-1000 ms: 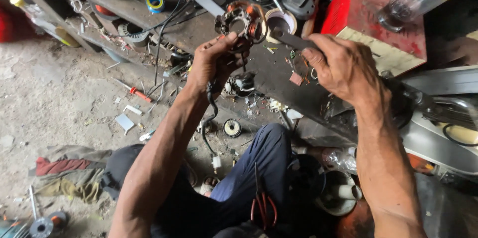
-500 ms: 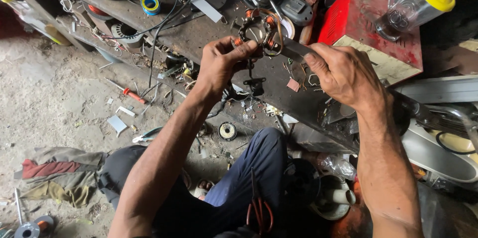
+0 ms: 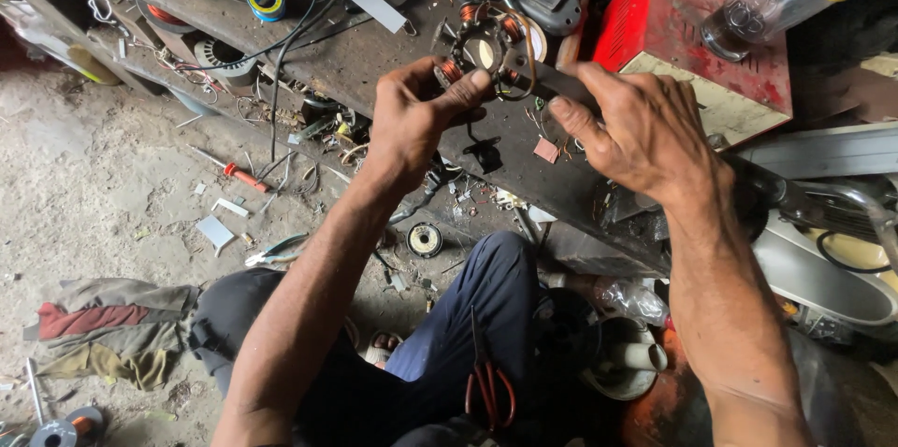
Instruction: Repairing an electrical stator by cutting insulation material, applying glue, and using pliers to secure components.
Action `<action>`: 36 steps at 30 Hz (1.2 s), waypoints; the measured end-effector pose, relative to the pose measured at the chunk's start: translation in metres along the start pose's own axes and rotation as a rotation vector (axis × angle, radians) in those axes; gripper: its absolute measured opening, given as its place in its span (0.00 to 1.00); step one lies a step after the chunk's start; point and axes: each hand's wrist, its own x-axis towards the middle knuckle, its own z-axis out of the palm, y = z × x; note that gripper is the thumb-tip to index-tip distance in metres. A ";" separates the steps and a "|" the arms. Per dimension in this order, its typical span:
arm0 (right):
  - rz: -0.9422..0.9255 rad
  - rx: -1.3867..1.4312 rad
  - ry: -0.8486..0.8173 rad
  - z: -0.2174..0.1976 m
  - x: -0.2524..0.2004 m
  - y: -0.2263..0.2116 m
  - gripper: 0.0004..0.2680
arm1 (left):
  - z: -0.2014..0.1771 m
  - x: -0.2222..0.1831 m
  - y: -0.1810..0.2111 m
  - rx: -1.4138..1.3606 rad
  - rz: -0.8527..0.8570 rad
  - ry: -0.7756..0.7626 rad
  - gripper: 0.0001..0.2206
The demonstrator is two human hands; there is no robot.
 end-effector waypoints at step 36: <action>-0.297 -0.187 0.458 0.037 0.025 -0.021 0.07 | 0.014 0.049 -0.003 -0.032 0.618 -0.119 0.20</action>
